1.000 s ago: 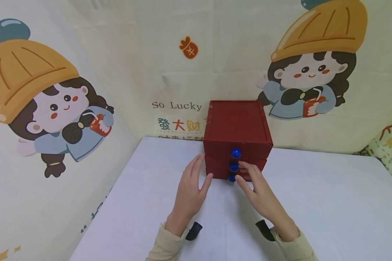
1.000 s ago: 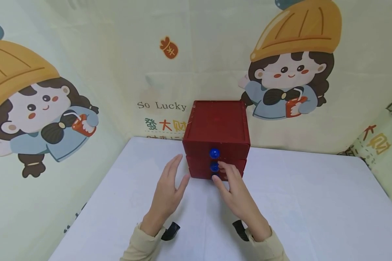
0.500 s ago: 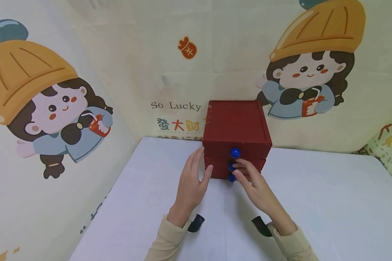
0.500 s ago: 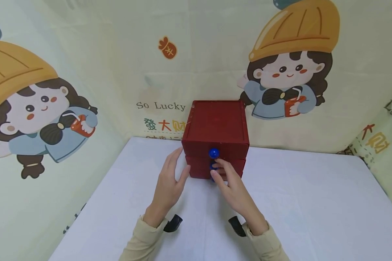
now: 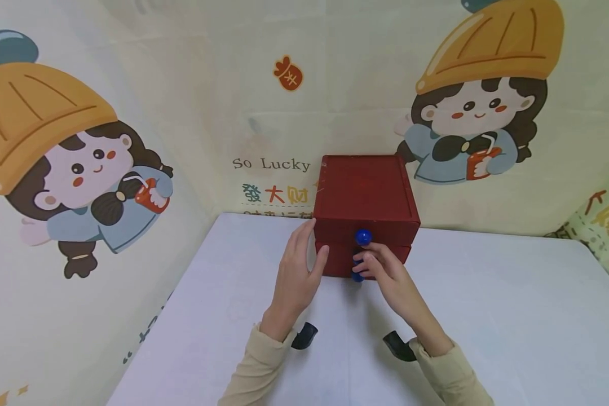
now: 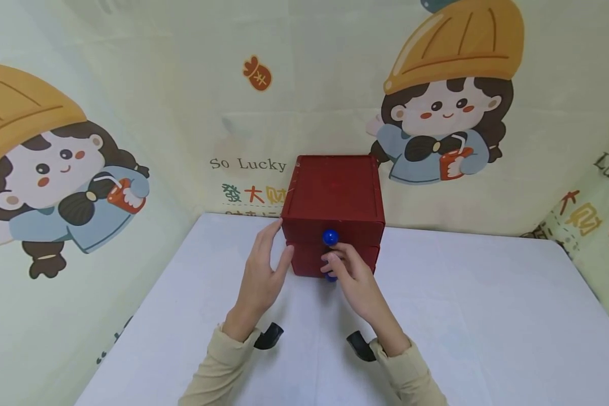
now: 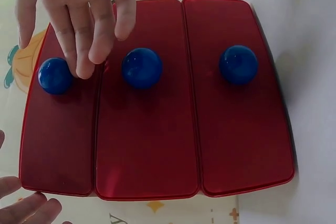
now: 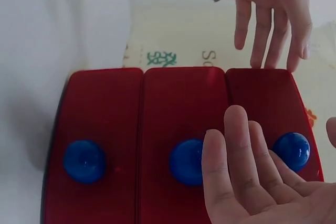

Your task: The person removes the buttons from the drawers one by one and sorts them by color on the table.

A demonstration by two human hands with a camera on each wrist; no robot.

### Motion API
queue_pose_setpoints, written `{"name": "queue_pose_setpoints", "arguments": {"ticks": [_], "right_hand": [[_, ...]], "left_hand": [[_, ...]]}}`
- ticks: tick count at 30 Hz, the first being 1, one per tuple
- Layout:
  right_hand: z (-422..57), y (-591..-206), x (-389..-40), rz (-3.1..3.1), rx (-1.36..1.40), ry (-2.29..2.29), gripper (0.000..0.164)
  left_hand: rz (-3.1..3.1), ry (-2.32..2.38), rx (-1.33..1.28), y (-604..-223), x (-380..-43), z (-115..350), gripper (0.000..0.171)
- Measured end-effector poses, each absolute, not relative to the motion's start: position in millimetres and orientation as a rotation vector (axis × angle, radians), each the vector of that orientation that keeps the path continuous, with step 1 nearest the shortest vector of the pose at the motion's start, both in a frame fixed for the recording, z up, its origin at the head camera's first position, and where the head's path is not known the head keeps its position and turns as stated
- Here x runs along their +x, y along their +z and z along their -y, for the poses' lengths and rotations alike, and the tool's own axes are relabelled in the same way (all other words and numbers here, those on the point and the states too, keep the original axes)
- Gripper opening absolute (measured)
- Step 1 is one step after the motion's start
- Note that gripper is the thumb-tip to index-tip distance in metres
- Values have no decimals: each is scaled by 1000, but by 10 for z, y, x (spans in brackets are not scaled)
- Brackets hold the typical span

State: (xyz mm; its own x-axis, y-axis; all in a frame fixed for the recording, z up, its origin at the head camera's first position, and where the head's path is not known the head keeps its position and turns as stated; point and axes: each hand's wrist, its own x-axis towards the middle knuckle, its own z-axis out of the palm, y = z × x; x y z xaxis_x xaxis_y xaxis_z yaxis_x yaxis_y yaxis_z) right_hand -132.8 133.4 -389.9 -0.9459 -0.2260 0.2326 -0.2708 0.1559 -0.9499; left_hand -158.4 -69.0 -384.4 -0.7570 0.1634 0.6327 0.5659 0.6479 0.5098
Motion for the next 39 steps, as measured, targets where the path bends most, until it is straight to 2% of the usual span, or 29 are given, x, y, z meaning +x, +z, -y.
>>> {"name": "queue_pose_setpoints", "arguments": {"ticks": [13, 30, 39], "right_hand": [[-1312, -3814, -1407, 2335, 343, 2145, 45], [-1281, -3788, -1508, 2284, 329, 2418, 54], [-1298, -3775, -1531, 2221, 360, 2558, 58]], "left_hand": [[2283, -987, -599, -3759, -1717, 677, 52], [2265, -1103, -609, -3671, -1902, 642, 42], [2244, -1212, -598, -3676, -1978, 621, 43]]}}
